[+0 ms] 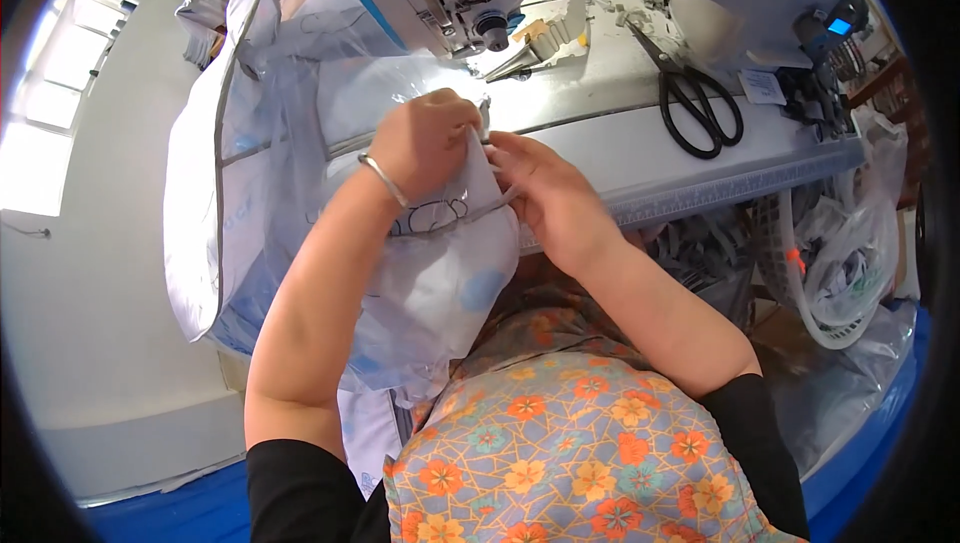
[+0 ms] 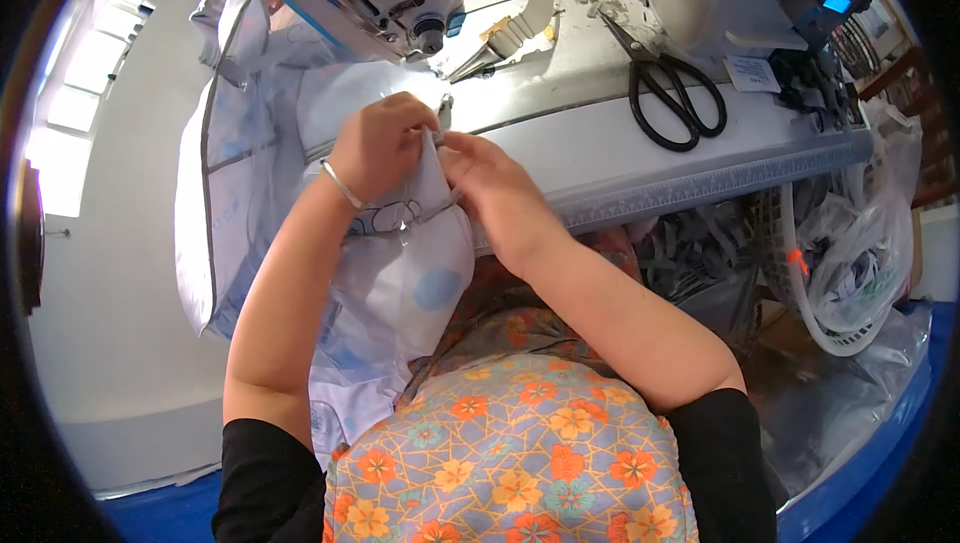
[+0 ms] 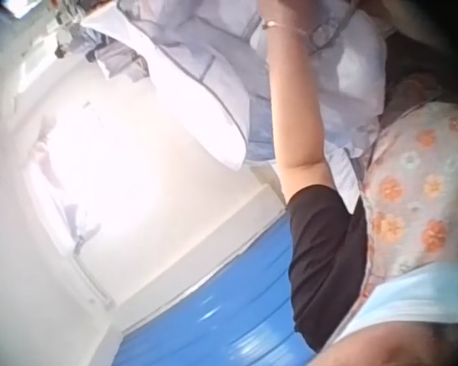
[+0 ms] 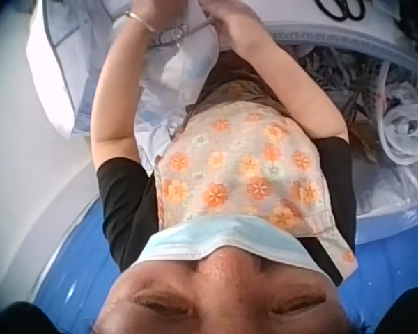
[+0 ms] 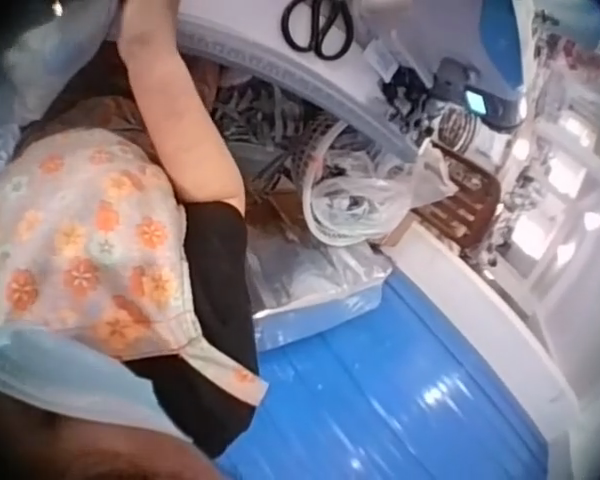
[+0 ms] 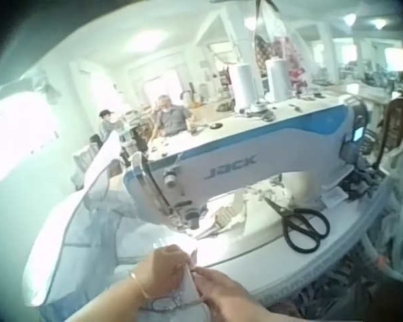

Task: Sewing a white fabric garment with clear plastic windows using an industrial sewing machine.

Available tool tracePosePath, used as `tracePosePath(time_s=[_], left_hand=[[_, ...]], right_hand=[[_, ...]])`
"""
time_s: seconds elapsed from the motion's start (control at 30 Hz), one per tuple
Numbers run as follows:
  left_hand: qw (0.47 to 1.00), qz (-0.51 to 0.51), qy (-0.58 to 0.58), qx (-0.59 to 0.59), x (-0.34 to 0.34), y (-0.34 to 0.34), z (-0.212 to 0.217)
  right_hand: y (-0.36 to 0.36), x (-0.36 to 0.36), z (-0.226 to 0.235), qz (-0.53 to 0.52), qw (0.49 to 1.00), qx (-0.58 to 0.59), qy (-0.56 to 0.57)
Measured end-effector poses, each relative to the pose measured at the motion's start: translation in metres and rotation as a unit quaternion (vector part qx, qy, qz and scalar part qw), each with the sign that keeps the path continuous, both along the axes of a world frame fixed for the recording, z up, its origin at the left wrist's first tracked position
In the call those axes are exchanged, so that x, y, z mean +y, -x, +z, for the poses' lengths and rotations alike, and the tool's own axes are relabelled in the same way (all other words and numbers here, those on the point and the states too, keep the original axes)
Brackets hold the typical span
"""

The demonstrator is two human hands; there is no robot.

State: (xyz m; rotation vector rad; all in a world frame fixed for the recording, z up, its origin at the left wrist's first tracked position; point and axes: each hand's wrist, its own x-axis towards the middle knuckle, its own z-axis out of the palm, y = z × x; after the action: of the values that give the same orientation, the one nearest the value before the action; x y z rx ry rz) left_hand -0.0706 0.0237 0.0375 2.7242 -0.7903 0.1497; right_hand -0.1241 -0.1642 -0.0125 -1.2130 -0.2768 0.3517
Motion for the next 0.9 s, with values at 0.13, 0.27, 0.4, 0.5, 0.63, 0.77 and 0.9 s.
tracePosePath(time_s=[0.13,0.27,0.4,0.5,0.63,0.77,0.9], left_hand=[[0.986,0.033,0.146,0.077,0.003,-0.005,0.0],[0.984,0.032,0.154,0.083,-0.002,-0.006,0.005],[0.986,0.033,0.136,0.086,-0.002,-0.006,0.009],[0.988,0.042,0.123,0.083,-0.001,-0.005,0.009],[0.989,0.041,0.12,0.077,-0.003,-0.007,0.011],[0.993,0.031,0.095,0.06,-0.001,-0.009,0.013],[0.994,0.035,0.092,0.055,-0.005,-0.009,0.014]], right_hand=[[-0.021,0.008,0.015,-0.048,0.918,0.29,-0.265],[-0.044,0.027,0.006,-0.027,0.895,0.273,-0.352],[-0.045,0.029,0.007,-0.04,0.908,0.271,-0.318],[-0.039,0.028,0.012,-0.058,0.927,0.247,-0.277],[-0.051,0.024,0.011,-0.01,0.935,0.245,-0.254],[-0.059,0.026,0.019,-0.029,0.946,0.255,-0.2],[-0.063,0.031,0.005,-0.009,0.95,0.251,-0.183]])
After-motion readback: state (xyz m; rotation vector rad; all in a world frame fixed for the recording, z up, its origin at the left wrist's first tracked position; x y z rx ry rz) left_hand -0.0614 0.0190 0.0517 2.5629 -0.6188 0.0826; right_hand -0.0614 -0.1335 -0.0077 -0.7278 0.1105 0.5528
